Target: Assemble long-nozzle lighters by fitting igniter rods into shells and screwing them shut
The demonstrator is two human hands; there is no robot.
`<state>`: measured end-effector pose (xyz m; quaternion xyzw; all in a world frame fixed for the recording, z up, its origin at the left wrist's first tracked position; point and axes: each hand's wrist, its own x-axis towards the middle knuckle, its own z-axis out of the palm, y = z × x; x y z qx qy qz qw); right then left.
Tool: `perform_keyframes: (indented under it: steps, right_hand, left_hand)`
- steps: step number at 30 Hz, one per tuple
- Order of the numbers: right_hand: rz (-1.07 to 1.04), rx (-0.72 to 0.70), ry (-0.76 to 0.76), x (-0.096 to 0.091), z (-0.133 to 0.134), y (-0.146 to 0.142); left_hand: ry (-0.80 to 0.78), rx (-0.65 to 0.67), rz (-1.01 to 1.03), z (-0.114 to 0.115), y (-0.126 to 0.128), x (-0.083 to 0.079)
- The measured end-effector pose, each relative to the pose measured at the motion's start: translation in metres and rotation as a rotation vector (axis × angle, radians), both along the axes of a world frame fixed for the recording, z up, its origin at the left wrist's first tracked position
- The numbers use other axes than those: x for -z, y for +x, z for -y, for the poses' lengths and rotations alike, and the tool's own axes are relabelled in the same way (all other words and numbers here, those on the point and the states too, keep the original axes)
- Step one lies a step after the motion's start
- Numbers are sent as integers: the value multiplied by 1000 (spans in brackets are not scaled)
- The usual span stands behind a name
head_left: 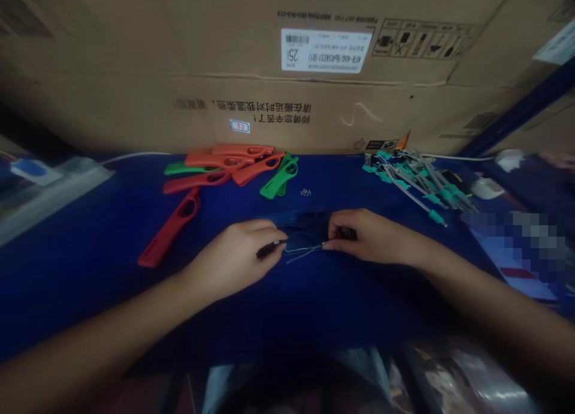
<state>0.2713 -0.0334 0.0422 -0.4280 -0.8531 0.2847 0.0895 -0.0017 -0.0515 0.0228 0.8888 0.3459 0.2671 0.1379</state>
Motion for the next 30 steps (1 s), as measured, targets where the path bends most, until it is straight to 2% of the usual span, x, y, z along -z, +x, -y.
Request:
perform_keyframes:
  steps: [2, 5, 10, 15, 20, 24, 30]
  right_hand:
    - [5, 87, -105, -1, -1, -3]
    - [72, 140, -173, -6, -4, -6]
    - [202, 68, -232, -19, -15, -13]
    - [188, 52, -279, -26, -18, -14]
    - [63, 52, -227, -21, -10, -1]
    - [-76, 115, -143, -14, -8, 7]
    - [-203, 74, -60, -4, -4, 2]
  left_hand:
    - [-12, 7, 18, -2, 1, 1]
    - [-36, 6, 41, -3, 2, 2]
    - [-41, 10, 58, -3, 2, 2]
    - [-24, 9, 77, -5, 1, 4]
    - [-18, -26, 84, -8, -2, 4]
    - [-28, -18, 79, -9, -3, 3]
    - [-56, -10, 104, -8, 0, 3]
